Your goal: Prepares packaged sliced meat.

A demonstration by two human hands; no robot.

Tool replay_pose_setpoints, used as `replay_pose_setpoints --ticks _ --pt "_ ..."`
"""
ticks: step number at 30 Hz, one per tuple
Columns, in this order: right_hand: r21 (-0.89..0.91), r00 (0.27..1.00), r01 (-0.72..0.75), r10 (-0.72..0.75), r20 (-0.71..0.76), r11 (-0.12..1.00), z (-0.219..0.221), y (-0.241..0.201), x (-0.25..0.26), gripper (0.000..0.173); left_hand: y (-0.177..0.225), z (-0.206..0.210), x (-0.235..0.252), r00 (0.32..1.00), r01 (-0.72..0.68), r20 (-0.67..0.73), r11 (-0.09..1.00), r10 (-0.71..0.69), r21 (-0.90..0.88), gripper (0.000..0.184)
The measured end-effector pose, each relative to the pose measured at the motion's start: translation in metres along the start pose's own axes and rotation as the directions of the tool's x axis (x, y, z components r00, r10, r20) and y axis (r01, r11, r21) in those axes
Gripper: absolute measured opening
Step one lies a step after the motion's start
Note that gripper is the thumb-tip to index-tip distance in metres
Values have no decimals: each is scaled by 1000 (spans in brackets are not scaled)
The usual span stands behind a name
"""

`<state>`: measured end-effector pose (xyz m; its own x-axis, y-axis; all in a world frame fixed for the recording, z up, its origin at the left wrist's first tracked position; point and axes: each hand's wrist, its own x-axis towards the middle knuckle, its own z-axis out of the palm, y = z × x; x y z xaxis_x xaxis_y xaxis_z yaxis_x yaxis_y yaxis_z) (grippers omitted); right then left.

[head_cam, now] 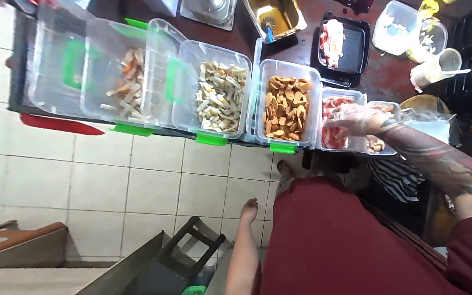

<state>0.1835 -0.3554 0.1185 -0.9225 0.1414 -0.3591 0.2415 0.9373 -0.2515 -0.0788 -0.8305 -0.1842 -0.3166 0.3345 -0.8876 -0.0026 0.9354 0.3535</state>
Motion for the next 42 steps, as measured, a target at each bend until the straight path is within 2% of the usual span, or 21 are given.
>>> replay_pose_setpoints --ticks 1,2,3,5,7,8,13,15,19,23,25,28,30,32,35,37,40,42 --pt "-10 997 27 -26 73 1000 28 20 17 52 4 1 -2 1000 -5 -8 1000 5 -5 41" --pt "-34 978 -18 25 209 999 41 28 34 67 7 3 -4 1000 -8 -11 1000 8 -11 41" --pt "-43 959 -55 65 276 998 51 34 46 71 11 5 -7 1000 -10 -16 1000 10 -17 41" --pt "-31 947 -75 80 310 997 56 40 57 56 15 10 -11 1000 -7 -26 1000 7 -22 41" --pt "3 965 -28 26 260 1000 60 49 55 32 14 17 -15 999 9 -38 1000 -9 -24 41" --pt "10 971 -1 -1 239 1000 59 54 52 26 13 21 -17 999 18 -44 999 -19 -27 42" --pt "161 985 116 -134 106 980 50 75 34 21 10 46 -31 995 84 -54 996 -85 -14 43" --pt "174 977 111 -140 163 978 45 75 33 22 12 58 -36 992 110 -54 994 -110 3 43" --pt "-4 928 149 -138 347 989 37 60 43 46 28 82 -41 991 123 -46 992 -123 -8 42" --pt "-72 920 193 -155 360 979 37 72 49 32 57 102 -43 994 79 -65 995 -83 -60 43" --pt "13 921 246 -238 308 969 23 86 46 24 67 111 -43 994 60 -84 993 -69 -97 42" --pt "241 929 307 -345 134 921 1 110 31 20 73 126 -44 992 26 -117 990 -42 -135 42" --pt "431 961 177 -250 118 885 -16 114 15 27 70 139 -45 991 14 -128 985 -36 -171 43" --pt "552 988 63 -130 83 831 -27 117 -2 25 69 151 -50 989 38 -133 976 -68 -212 44" --pt "697 1000 -10 19 -5 717 -32 117 -24 20 66 163 -54 987 87 -118 979 -110 -186 44" --pt "848 998 -2 60 -35 530 -28 118 -35 19 62 168 -56 989 102 -89 983 -117 -156 44" --pt "989 993 35 106 -51 142 -18 118 -55 22 58 169 -59 988 131 -61 978 -143 -165 45" --pt "998 983 67 171 -70 18 -19 114 -77 28 54 166 -59 986 152 -45 973 -161 -171 45"
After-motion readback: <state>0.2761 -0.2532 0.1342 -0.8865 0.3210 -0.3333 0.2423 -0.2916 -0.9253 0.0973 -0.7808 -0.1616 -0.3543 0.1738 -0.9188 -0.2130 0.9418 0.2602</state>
